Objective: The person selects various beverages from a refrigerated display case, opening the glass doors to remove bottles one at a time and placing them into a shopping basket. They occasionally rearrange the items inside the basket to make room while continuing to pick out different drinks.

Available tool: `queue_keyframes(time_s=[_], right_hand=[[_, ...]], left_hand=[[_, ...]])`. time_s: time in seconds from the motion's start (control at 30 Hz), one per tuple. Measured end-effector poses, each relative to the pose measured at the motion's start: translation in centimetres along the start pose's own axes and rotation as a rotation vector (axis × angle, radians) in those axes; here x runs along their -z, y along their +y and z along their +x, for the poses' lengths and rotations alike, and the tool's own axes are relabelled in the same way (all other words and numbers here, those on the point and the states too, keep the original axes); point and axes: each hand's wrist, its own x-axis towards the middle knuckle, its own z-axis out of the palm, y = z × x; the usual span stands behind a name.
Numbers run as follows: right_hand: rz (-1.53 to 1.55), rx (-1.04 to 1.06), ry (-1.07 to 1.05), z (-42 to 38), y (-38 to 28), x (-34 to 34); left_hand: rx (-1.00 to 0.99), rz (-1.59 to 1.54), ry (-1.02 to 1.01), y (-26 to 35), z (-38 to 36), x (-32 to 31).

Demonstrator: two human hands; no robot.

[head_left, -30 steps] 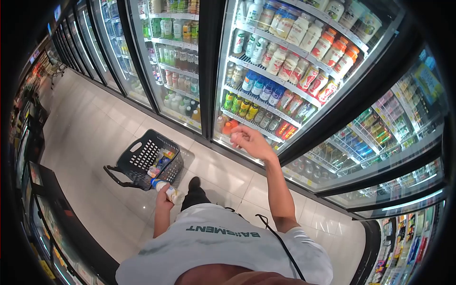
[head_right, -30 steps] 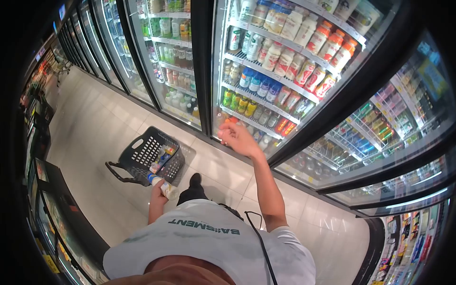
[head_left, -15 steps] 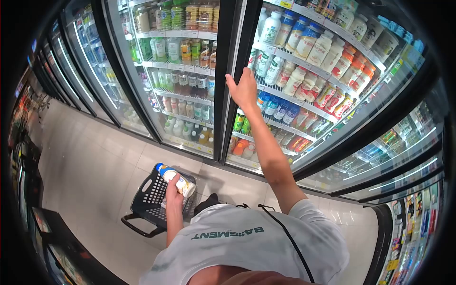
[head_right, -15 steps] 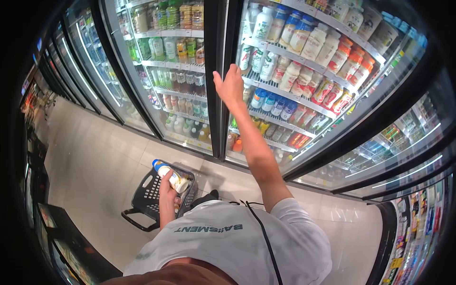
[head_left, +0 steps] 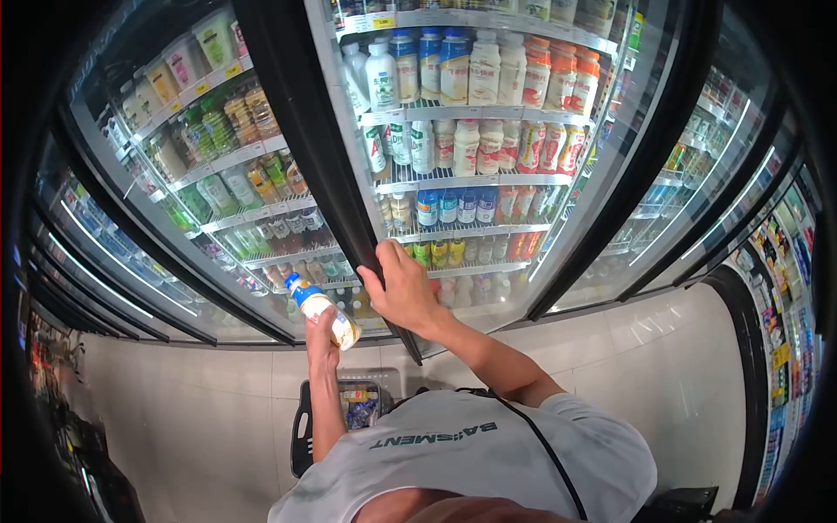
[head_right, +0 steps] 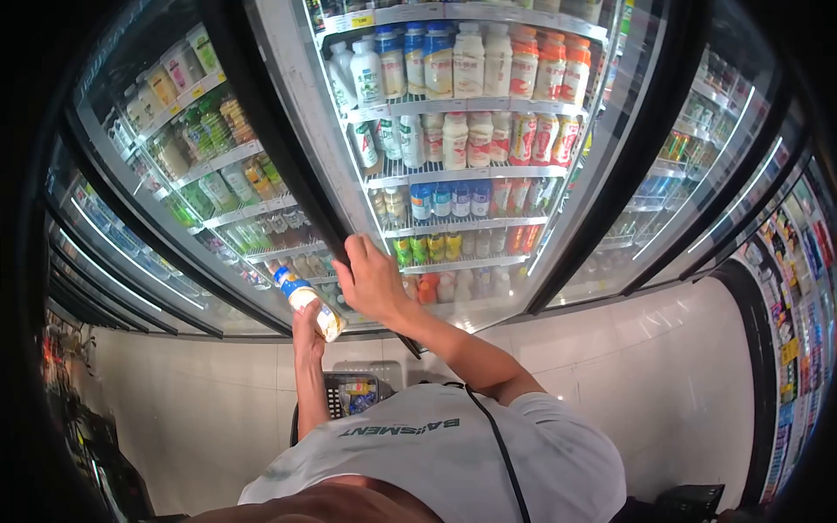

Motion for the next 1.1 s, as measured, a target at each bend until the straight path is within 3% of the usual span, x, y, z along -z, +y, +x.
queue_keyframes(time_s=[0.13, 0.2, 0.23, 0.3, 0.4, 0.43, 0.47, 0.5, 0.7, 0.83, 0.93, 1.0, 1.03, 1.1], right_hand=[[0.023, 0.023, -0.072, -3.4, -2.3, 3.6], [0.035, 0.044, -0.105, -4.3, -2.9, 5.4], [0.046, 0.046, -0.128, -4.8, -3.4, 6.3], [0.072, 0.053, -0.165, -5.9, -3.8, 7.3], [0.059, 0.079, -0.163, -6.7, -4.2, 8.1], [0.063, 0.079, -0.168, -6.8, -4.3, 8.4], [0.069, 0.08, -0.173, -6.8, -4.4, 8.7], [0.074, 0.082, -0.178, -6.9, -4.4, 8.8], [0.059, 0.107, -0.16, -7.2, -4.0, 8.6], [0.025, 0.122, -0.154, -6.9, -3.8, 8.5], [0.029, 0.117, -0.161, -6.7, -3.5, 8.3], [0.042, 0.106, -0.157, -6.4, -3.3, 8.0], [0.05, 0.103, -0.155, -6.2, -3.2, 7.9], [0.047, 0.115, -0.154, -5.8, -2.9, 7.6]], left_hand=[[-0.228, 0.167, -0.269, 4.5, 0.2, -9.3], [-0.159, 0.355, -0.388, 5.3, 2.9, -11.3], [-0.292, 0.523, -0.428, 5.9, 3.5, -13.6], [-0.617, 0.382, -0.581, 7.5, 4.3, -20.7], [-0.868, 0.462, -0.683, 10.5, 8.9, -30.2], [-0.986, 0.486, -0.655, 11.5, 9.7, -33.4], [-1.106, 0.662, -0.483, 12.3, 10.4, -36.2], [-1.325, 0.651, -0.41, 12.1, 14.6, -38.3], [-1.045, 0.722, -0.4, 10.5, 22.8, -43.9], [-1.208, 0.871, 0.003, 9.6, 27.7, -45.6], [-1.049, 0.882, -0.117, 10.2, 28.0, -45.0], [-1.209, 1.006, -0.124, 9.7, 26.9, -43.4], [-1.289, 1.07, -0.125, 9.3, 25.4, -42.4], [-1.141, 0.906, -0.308, 8.9, 17.4, -39.2]])
